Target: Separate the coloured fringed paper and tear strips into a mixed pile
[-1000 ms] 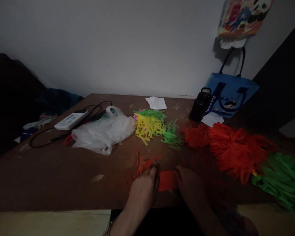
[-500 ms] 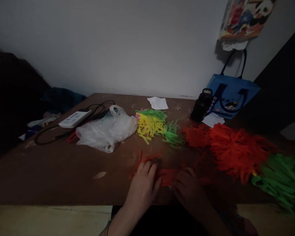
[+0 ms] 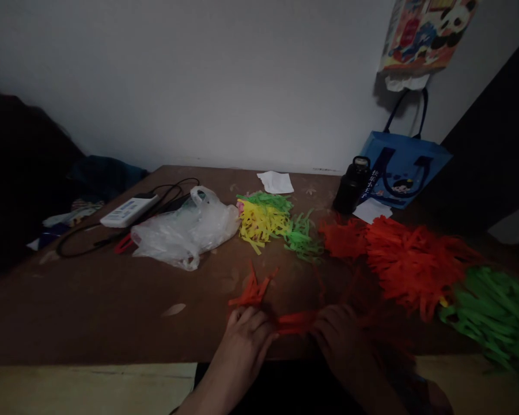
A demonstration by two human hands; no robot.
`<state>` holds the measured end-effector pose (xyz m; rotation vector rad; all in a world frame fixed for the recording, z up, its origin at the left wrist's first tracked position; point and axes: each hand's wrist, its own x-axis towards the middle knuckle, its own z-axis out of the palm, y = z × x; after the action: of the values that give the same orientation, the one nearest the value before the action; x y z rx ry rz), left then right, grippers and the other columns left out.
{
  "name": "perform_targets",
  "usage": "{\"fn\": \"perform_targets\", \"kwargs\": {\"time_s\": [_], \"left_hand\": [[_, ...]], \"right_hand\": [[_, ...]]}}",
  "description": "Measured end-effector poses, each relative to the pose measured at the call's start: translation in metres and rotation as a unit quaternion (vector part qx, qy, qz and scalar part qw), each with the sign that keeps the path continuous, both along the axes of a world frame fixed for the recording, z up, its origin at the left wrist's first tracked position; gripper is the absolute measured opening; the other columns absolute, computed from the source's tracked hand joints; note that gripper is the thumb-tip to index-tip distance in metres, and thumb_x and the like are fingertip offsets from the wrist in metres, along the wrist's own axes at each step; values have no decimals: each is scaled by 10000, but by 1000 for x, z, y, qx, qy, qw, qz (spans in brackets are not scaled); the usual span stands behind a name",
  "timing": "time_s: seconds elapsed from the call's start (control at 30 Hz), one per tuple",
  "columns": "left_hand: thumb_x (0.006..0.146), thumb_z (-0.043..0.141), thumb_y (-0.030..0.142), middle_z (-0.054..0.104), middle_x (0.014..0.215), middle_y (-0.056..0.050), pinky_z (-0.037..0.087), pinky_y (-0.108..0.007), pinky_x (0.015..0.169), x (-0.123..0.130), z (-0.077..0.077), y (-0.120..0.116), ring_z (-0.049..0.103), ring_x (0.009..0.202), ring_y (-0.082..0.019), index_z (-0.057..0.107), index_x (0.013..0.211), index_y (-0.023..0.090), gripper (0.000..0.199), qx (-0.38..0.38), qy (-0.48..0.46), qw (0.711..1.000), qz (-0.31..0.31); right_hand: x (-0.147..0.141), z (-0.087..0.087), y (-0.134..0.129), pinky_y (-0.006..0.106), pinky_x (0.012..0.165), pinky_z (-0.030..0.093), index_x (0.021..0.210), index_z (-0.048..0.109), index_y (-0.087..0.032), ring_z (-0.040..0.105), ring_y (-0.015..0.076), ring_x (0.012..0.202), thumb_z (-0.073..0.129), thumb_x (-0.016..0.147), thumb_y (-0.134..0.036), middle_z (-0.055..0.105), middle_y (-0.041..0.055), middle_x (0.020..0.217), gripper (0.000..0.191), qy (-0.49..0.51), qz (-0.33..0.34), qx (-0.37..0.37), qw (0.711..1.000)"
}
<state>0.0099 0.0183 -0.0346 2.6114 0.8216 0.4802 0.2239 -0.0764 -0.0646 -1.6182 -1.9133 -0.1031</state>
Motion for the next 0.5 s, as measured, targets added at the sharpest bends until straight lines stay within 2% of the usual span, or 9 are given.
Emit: {"fn": "perform_targets", "kwargs": {"time_s": [0.07, 0.17, 0.27, 0.37, 0.43, 0.5], "left_hand": [[949, 484, 184, 673, 861, -36, 352, -381, 796, -1, 2, 1, 568, 857, -225, 659, 864, 200, 195, -1, 16, 999, 35], [951, 449, 187, 672, 811, -58, 355, -423, 793, 4, 4, 1, 583, 840, -254, 655, 773, 188, 272, 21, 60, 993, 102], [914, 501, 193, 682, 893, -86, 361, -456, 801, 10, 3, 1, 592, 893, -292, 665, 795, 190, 203, 52, 86, 983, 151], [881, 544, 173, 675, 969, -98, 369, -464, 808, 12, 0, 3, 593, 928, -296, 667, 875, 188, 124, 57, 83, 982, 157], [877, 536, 136, 663, 957, -88, 372, -454, 801, 12, -1, 3, 583, 916, -284, 660, 895, 191, 137, 55, 70, 985, 144], [873, 527, 99, 650, 936, -63, 373, -427, 786, 12, -2, 2, 563, 894, -264, 656, 889, 208, 170, 51, 47, 992, 108]], "right_hand": [[1, -1, 4, 370, 793, 329, 782, 561, -209, 523, 197, 823, 413, 973, -183, 614, 23, 829, 243, -2, -37, 4, 999], [-1, 0, 13, 376, 755, 319, 750, 555, -209, 517, 216, 808, 460, 944, -180, 619, 36, 830, 218, -53, -96, -31, 993], [-2, 1, 23, 378, 708, 312, 733, 560, -209, 510, 232, 774, 576, 882, -210, 617, 47, 810, 150, -105, -149, -76, 980], [-1, 1, 27, 384, 702, 317, 742, 566, -204, 519, 238, 766, 599, 865, -209, 610, 50, 788, 128, -94, -174, -81, 977], [0, 3, 26, 396, 740, 326, 790, 586, -202, 529, 234, 794, 543, 894, -174, 617, 53, 812, 117, -58, -181, -26, 981], [-2, 8, 22, 410, 799, 332, 847, 609, -208, 531, 226, 846, 494, 923, -157, 627, 54, 870, 147, -21, -139, 29, 990]]}}
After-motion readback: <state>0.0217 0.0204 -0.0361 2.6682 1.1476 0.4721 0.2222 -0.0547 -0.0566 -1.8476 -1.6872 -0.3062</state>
